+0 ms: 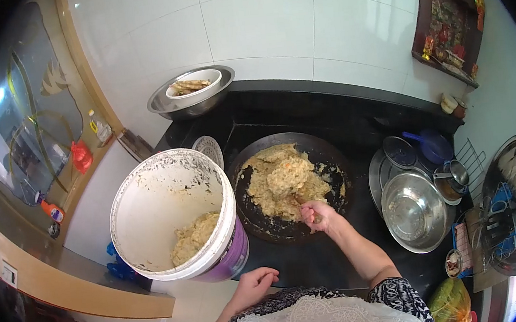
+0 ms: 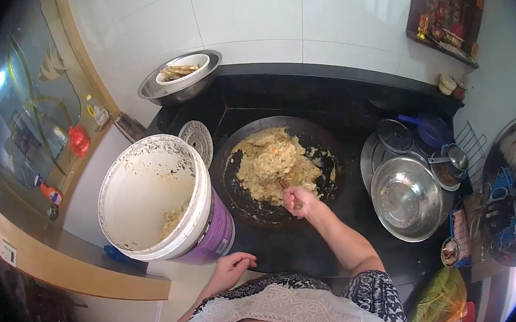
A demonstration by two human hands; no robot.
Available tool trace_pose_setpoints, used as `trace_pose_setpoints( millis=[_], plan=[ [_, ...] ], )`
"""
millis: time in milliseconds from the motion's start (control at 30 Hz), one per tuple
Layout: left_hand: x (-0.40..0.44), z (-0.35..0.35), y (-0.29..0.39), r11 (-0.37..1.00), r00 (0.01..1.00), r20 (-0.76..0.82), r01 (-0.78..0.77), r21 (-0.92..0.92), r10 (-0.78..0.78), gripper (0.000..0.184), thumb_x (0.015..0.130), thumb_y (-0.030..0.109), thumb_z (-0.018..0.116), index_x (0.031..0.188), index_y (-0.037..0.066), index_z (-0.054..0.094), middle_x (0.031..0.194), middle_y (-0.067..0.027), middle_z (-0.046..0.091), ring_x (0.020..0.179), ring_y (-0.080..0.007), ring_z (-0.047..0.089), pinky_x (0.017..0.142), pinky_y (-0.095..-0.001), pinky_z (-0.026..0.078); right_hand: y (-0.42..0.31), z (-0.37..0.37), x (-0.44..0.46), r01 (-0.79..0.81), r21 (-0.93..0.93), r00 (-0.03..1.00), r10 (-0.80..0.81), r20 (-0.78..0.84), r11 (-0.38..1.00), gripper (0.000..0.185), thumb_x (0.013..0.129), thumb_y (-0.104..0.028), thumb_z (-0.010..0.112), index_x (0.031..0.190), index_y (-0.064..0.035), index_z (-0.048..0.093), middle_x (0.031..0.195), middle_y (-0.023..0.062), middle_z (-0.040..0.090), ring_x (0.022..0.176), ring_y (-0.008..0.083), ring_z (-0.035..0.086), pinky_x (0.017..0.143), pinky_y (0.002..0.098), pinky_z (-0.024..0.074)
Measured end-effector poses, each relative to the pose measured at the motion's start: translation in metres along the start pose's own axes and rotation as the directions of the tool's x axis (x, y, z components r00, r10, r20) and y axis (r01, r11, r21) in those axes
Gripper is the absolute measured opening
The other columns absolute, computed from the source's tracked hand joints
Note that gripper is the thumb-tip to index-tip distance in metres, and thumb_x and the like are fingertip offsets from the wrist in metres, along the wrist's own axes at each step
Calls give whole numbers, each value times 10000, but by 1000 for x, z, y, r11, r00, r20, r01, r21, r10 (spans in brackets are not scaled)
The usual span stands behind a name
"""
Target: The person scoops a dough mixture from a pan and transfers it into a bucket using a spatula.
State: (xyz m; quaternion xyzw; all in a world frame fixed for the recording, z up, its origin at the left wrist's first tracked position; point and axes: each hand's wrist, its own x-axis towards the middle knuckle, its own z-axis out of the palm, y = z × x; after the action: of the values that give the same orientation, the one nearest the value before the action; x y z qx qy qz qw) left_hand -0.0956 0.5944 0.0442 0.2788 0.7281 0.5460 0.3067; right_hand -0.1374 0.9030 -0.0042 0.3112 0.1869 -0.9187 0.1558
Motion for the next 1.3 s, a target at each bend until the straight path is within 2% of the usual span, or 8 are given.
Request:
trace_pose_setpoints(
  millis=[167, 300, 400, 800, 1000, 1133, 1200, 1300],
  plan=[
    [-38, -41, 74, 922, 921, -58, -384, 43, 386, 176, 837, 25, 463, 898, -26, 621, 823, -109, 647, 777, -193, 624, 705, -275, 482, -19, 25, -58, 53, -69, 998, -51, 30, 996, 124, 872, -133, 401, 777, -58, 426, 572, -51, 428, 401, 15, 397, 311, 165, 324],
    [-72, -60, 103, 517, 410, -354, -801, 301, 841, 190, 726, -41, 410, 776, -38, 593, 726, -144, 620, 768, -310, 608, 762, -444, 491, -31, 54, -96, 123, -118, 991, -116, 62, 985, 99, 868, -126, 399, 830, -39, 429, 566, -38, 420, 397, 27, 403, 299, 181, 346],
    [-76, -79, 117, 462, 177, -438, -516, 722, 882, 180, 716, 29, 435, 812, -29, 575, 755, -149, 605, 838, -330, 580, 860, -538, 414, -32, 83, -126, 174, -178, 982, -158, 100, 968, 109, 866, -118, 410, 791, -46, 443, 545, -52, 416, 395, 23, 393, 303, 179, 327],
    [-46, -110, 92, 508, 230, -483, -62, 859, 845, 159, 701, 57, 490, 839, 11, 555, 842, -131, 575, 881, -302, 541, 982, -514, 239, 25, 202, -210, 415, -364, 871, -249, 423, 834, 155, 858, -93, 454, 944, 34, 472, 589, -8, 413, 362, 22, 369, 234, 187, 311],
    [-46, -112, 82, 507, 177, -481, -159, 847, 859, 63, 691, 57, 525, 725, 24, 568, 694, -100, 584, 717, -264, 572, 893, -470, 330, 58, 226, -199, 468, -783, 884, -234, 405, 411, 211, 788, -77, 525, 959, 29, 463, 583, 18, 441, 338, 61, 393, 272, 220, 338],
    [-46, -112, 84, 500, 165, -475, -183, 846, 864, 86, 722, 34, 494, 663, 31, 557, 646, -95, 580, 673, -245, 583, 898, -447, 338, 70, 230, -175, 310, -942, 896, -292, 335, -128, 155, 790, -112, 520, 849, 25, 482, 579, 104, 522, 410, 198, 509, 377, 337, 411],
    [-46, -112, 84, 499, 164, -475, -174, 849, 865, 89, 724, 38, 494, 661, 33, 557, 646, -93, 581, 677, -243, 584, 898, -446, 337, 72, 219, -149, 356, -552, 661, -215, 719, -754, 197, 777, -119, 521, 854, 55, 471, 625, 208, 559, 567, 356, 575, 533, 425, 455],
    [-45, -111, 86, 502, 173, -477, -163, 849, 862, 92, 725, 45, 495, 657, 36, 557, 645, -90, 583, 679, -241, 585, 898, -444, 334, 71, 225, -153, 258, -615, 739, -258, 623, -745, 226, 769, -125, 517, 875, 69, 470, 687, 265, 560, 703, 430, 564, 660, 459, 441]
  ],
)
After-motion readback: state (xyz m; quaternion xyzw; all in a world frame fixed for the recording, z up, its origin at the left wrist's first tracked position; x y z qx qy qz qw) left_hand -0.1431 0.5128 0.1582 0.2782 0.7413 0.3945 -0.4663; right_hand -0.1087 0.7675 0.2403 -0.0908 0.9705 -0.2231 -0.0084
